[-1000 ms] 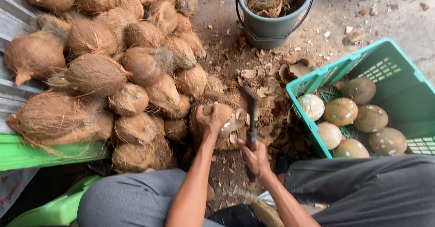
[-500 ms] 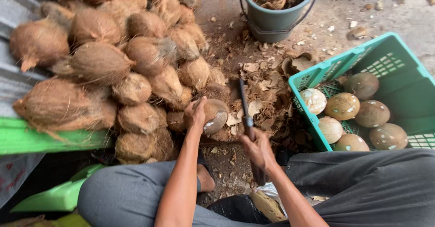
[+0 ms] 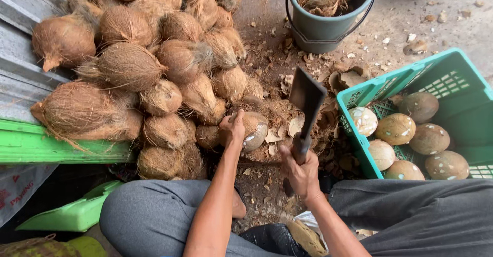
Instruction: The person sits on the ground beside a large pile of husked coconuts and uses a machete to trim the outer husk off coconuts one at a time, striking and rotating each coconut. Trimmed coconuts are placed into a green plastic crate, while discarded husk pieces accumulate on the ground.
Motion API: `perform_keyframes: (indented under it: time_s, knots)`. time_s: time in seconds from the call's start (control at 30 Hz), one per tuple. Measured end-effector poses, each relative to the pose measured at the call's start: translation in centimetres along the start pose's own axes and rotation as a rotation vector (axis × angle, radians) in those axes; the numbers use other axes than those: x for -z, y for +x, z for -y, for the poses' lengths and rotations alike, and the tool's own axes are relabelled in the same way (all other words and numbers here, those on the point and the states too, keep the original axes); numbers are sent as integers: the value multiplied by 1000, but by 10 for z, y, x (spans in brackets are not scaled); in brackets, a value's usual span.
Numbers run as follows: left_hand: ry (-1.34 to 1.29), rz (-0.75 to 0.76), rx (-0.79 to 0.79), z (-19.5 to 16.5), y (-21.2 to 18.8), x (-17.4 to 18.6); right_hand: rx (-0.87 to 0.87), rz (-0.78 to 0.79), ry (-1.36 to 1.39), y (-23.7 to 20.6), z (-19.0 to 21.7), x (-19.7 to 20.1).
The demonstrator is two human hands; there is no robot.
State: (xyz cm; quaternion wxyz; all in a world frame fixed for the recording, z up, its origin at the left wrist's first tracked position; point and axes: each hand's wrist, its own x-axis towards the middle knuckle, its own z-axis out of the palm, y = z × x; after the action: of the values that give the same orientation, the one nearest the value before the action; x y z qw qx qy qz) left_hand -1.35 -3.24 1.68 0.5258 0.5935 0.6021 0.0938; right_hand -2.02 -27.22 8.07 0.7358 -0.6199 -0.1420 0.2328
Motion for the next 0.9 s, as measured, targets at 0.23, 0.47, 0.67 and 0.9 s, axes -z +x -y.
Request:
perform_keyframes:
  time_s: [0.23, 0.47, 0.67, 0.9]
  knots:
    - [-1, -21, -77, 10, 4, -12, -335, 75, -355, -5, -1, -8]
    - [205, 127, -219, 3, 0, -4, -390, 100, -392, 4, 6, -8]
    - [315, -54, -85, -6, -13, -5, -220, 83, -223, -2, 3, -7]
    - [54, 18, -134, 9, 3, -13, -580, 128, -513, -4, 4, -9]
